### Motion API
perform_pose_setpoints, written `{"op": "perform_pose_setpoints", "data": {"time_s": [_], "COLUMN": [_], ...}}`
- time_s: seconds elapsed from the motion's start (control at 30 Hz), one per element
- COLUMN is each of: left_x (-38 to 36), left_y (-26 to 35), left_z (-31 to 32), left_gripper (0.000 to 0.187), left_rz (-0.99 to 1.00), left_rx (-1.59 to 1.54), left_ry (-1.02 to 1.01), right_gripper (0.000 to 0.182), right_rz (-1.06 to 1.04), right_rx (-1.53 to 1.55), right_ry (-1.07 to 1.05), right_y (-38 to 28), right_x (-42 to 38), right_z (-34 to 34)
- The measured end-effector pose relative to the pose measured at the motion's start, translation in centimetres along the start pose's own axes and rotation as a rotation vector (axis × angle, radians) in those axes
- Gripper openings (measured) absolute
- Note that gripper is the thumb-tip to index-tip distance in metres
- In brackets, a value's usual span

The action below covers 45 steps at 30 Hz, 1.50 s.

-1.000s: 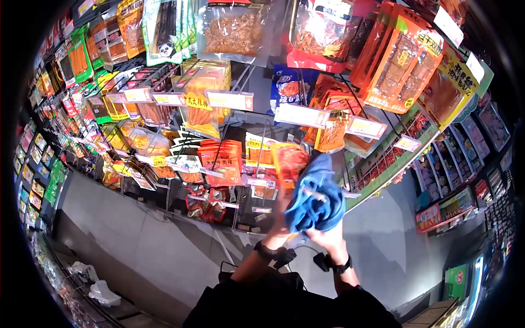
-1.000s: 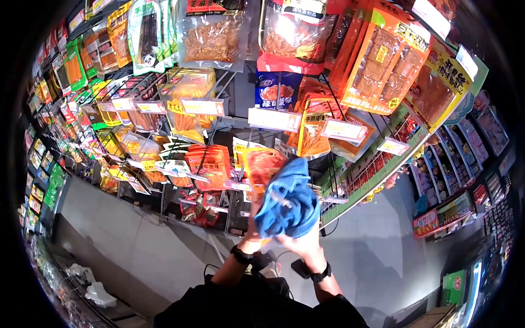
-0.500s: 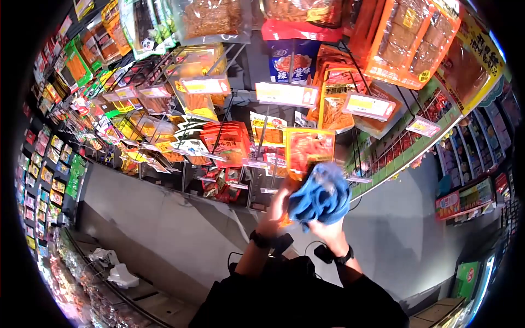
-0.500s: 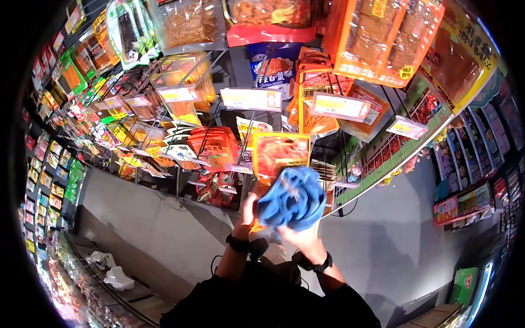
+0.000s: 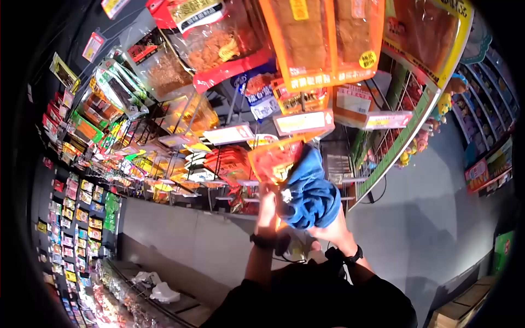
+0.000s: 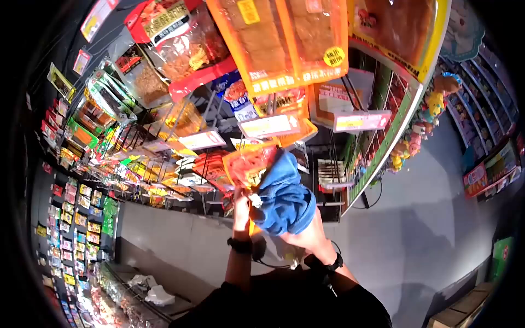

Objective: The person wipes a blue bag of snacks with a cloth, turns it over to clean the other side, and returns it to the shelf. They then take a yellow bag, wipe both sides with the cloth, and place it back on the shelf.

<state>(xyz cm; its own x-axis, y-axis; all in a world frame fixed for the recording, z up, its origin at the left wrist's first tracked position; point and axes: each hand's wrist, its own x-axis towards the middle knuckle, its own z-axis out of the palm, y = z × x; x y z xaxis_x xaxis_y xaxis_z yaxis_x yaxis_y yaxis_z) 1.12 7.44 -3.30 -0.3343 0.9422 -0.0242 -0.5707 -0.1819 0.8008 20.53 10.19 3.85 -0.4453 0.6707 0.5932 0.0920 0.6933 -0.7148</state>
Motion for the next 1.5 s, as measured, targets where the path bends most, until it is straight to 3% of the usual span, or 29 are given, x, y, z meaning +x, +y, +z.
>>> {"op": "perform_pose_setpoints", "data": {"time_s": [0.1, 0.13, 0.17, 0.23, 0.3, 0.33, 0.37, 0.43, 0.5, 0.57, 0.6, 0.67, 0.73, 0.83, 0.9, 0.97, 1.03, 1.17, 1.3, 1.4, 1.5], "left_x": [0.1, 0.1, 0.2, 0.1, 0.1, 0.3, 0.8, 1.1, 0.9, 1.7, 2.1, 3.7, 4.2, 7.5, 9.1, 11.3, 12.9, 11.1, 10.7, 11.1, 11.4], "left_y": [1.9, 2.7, 3.2, 4.0, 3.2, 2.9, 2.6, 1.8, 1.8, 1.6, 2.1, 4.3, 6.5, 8.1, 9.4, 9.0, 9.1, 9.8, 8.8, 8.3, 7.5], "left_z": [2.7, 3.3, 3.9, 5.4, 5.6, 5.2, 5.4, 5.1, 5.5, 4.3, 3.2, 3.6, 7.2, 8.9, 9.6, 9.1, 8.0, 8.5, 9.4, 9.9, 10.5], "left_gripper": [0.029, 0.028, 0.027, 0.023, 0.025, 0.033, 0.034, 0.034, 0.028, 0.025, 0.028, 0.04, 0.043, 0.039, 0.035, 0.022, 0.027, 0.026, 0.029, 0.017, 0.018], "left_rz": [-0.112, -0.153, -0.179, -0.213, -0.074, -0.135, -0.062, -0.134, -0.058, -0.28, -0.046, 0.152, 0.136, 0.311, 0.252, 0.434, 0.379, 0.306, 0.422, 0.415, 0.546], "left_rx": [0.018, 0.021, 0.029, 0.03, 0.188, 0.108, 0.154, 0.076, 0.132, -0.024, 0.243, 0.224, 0.098, 0.438, 0.587, 0.581, 0.444, 0.343, 0.361, 0.263, 0.231], "left_ry": [0.087, 0.114, 0.141, 0.206, 0.205, 0.168, 0.129, 0.068, -0.019, 0.144, -0.016, -0.234, -0.256, -0.339, -0.333, -0.347, -0.492, -0.572, -0.455, -0.374, -0.317], "right_gripper": [0.053, 0.058, 0.059, 0.053, 0.052, 0.053, 0.055, 0.066, 0.051, 0.046, 0.045, 0.039, 0.032, 0.029, 0.029, 0.03, 0.032, 0.033, 0.034, 0.037, 0.039], "right_rz": [0.066, 0.208, 0.476, 0.679, 0.722, 0.689, 0.655, 0.671, 0.554, 0.549, 0.506, 0.396, 0.375, 0.312, 0.324, 0.293, 0.266, 0.227, 0.231, 0.199, 0.159], "right_rx": [0.064, 0.247, 0.462, 0.86, 0.986, 0.959, 0.927, 0.906, 0.966, 0.973, 0.924, 0.745, 0.612, 0.415, 0.376, 0.357, 0.261, 0.118, 0.237, 0.242, 0.287], "right_ry": [0.078, 0.194, 0.131, 0.161, 0.092, 0.044, -0.004, -0.044, 0.088, 0.135, 0.145, 0.231, 0.286, 0.327, 0.341, 0.413, 0.397, 0.461, 0.408, 0.36, 0.358], "right_y": [2.6, 4.1, 6.7, 6.1, 6.1, 6.5, 7.0, 7.4, 7.2, 6.1, 6.7, 7.4, 7.5, 6.7, 7.3, 6.8, 7.0, 6.8, 7.4, 8.2, 8.2], "right_x": [-2.1, -4.0, -6.8, -5.4, -4.2, -4.1, -4.0, -3.4, -2.6, -1.6, -1.7, -1.6, -1.0, 0.5, 0.9, 1.6, 1.7, 1.0, 0.9, 1.3, 1.2], "right_z": [-0.6, 0.0, 0.6, -0.6, -1.6, -1.4, -1.2, -0.4, 0.5, 0.1, 0.4, 0.4, -0.4, -1.4, -1.2, -1.2, -1.7, -2.0, -2.2, -2.2, -2.2]}}
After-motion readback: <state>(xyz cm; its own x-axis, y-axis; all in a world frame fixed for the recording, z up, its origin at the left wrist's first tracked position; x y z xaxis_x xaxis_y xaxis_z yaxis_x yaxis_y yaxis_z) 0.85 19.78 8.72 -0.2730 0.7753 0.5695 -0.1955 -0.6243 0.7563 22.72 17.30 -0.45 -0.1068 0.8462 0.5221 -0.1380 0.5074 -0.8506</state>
